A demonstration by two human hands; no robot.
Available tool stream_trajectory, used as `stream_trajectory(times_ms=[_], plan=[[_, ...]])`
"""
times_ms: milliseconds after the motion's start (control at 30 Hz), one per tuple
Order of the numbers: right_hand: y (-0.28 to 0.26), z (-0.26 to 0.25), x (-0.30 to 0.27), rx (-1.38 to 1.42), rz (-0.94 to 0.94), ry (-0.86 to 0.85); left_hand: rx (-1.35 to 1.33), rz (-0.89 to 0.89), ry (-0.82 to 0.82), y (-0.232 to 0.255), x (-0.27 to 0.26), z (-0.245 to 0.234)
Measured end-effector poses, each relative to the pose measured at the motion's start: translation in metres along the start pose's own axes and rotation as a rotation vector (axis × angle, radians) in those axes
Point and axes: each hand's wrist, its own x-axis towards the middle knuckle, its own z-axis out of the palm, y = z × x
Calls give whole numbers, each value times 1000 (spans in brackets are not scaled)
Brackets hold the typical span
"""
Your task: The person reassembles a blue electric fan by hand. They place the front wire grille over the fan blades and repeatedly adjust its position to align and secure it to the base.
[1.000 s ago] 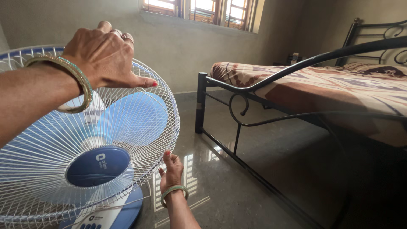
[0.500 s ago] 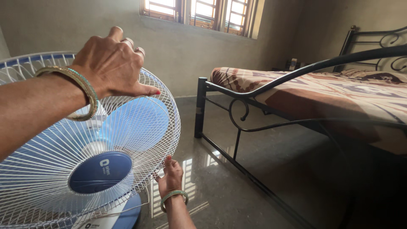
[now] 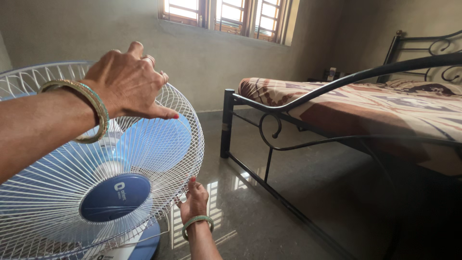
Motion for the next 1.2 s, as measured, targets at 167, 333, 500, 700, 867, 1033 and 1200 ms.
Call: stream_trajectory(times_ms=[167,333,500,700,867,1033,1200], plan=[[1,1,-2,0,-5,42,-57,4,8,5,0,1],[8,-8,6,-5,13,68,-92,-12,-71,9,3,6],[21,-21,24,-25,-42,8,63,60,48,14,-2,16],[24,-16,27,-54,1,191,120,94,201,8,-13,33],[25,-5,36,-68,-87,302,101,91,297,11,-8,37],[26,-4,48,-5,-91,369,46,133,191,6,-13,28],[27,-6,46,44,-179,347,27,103,111,7,-17,15]])
